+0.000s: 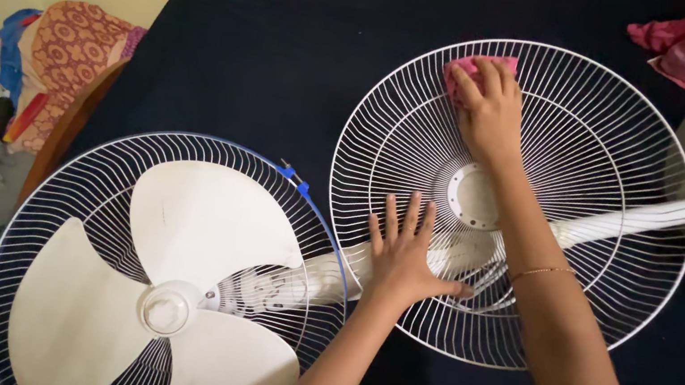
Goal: The person secures the front fan cage to the fan body using blue zip ties, then wipes the rear fan cage with a pink cloth. The fan blades and rear cage are visible on a dark surface.
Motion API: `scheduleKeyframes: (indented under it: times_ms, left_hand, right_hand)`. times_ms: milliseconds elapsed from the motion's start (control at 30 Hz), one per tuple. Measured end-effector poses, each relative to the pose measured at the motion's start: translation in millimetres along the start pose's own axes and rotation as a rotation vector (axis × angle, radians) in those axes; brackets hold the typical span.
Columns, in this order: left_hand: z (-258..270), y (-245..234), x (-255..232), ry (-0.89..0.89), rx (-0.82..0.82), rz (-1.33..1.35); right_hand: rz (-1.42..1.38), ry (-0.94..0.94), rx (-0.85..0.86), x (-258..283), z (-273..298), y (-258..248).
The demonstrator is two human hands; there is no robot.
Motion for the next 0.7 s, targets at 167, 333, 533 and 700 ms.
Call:
scheduleKeyframes:
  times_ms: [167, 333, 533, 700]
  left_hand:
    - [5, -4, 2, 0.006, -0.06, -0.002]
    - [3, -4, 0, -0.021, -0.016, -0.01]
    - [2, -3, 3, -0.055, 0.017, 0.024]
    - [4, -6, 3, -0.028, -0.027, 0.057]
  right_hand:
    - [0.023, 0.022, 0.063, -5, -3, 13]
    - [0.048, 0.05, 0.045, -12, -2, 13]
    - [0.119, 0.073, 0.215, -11, 2, 25]
    - [0.133, 0.025, 0.391, 6, 29, 5]
Point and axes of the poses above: each hand's wrist, its own z-axis away from the middle knuckle, its own y-axis out of the palm, x = y × z, the point moved 7 cm from there along -z, towards the middle knuckle, and after that the axes turned 13 degrees about x, right-handed, at the moved point
